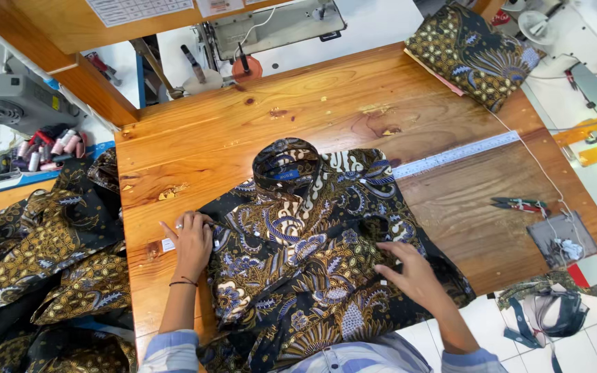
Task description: The person folds a patterned shirt on a wooden table, smoothing the fabric and aligning the sleeves and collar. They use a ruler to measure and mark the fabric, then fold the shirt into a compact shape.
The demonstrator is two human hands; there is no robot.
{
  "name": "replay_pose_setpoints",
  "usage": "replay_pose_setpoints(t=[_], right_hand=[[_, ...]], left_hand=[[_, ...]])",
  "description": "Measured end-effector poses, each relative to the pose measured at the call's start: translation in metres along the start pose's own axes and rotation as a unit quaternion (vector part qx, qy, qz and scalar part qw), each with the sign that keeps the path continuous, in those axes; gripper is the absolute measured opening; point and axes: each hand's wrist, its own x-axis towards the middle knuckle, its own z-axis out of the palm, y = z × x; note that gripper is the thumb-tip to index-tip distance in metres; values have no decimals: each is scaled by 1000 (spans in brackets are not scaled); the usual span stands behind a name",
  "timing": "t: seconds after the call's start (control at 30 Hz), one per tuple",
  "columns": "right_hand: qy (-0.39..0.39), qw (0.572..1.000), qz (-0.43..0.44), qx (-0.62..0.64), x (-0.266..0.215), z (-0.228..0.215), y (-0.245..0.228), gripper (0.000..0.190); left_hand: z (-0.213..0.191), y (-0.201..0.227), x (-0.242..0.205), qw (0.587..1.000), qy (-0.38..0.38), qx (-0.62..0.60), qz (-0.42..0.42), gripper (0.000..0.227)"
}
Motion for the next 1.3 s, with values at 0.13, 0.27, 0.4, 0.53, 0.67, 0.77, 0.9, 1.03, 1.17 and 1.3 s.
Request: replay_pose_setpoints(t=[0.13,0.27,0.4,0.53,0.67,0.77,0.9,1.03,1.17,1.3], right_hand=[[-87,985,-13,-150,22,25,-37,65],[-224,965,51,-123,25,33,-37,50],[-32,994,-105,19,5,35,-6,40],[-48,998,-37,-13,-13,37,19,37],[-170,912,87,363,-21,2,29,61],[-204,834,-120,499,-38,-56,43,22],[15,968,-106,229,-62,-90,58,16],[171,969,-142,110,-66,-76,58,17],[115,993,-1,33,-57,-41,47,44],[85,992,74,-50,-62,-1,36,50]], left_hand=[[22,-1,-7,998,50,5,-49,12],[31,-1,-12,996,58,21,-57,11],[29,-3,-11,996,63,22,-64,10],[31,-2,-11,994,57,48,-76,8],[40,-3,-7,991,58,92,-73,9],[46,-12,-14,991,56,100,-74,10],[48,-14,-7,992,39,78,-90,11],[18,12,-8,987,89,135,-4,39],[-48,68,-55,997,13,-72,-15,57],[-101,117,-138,990,-35,-123,-57,60]])
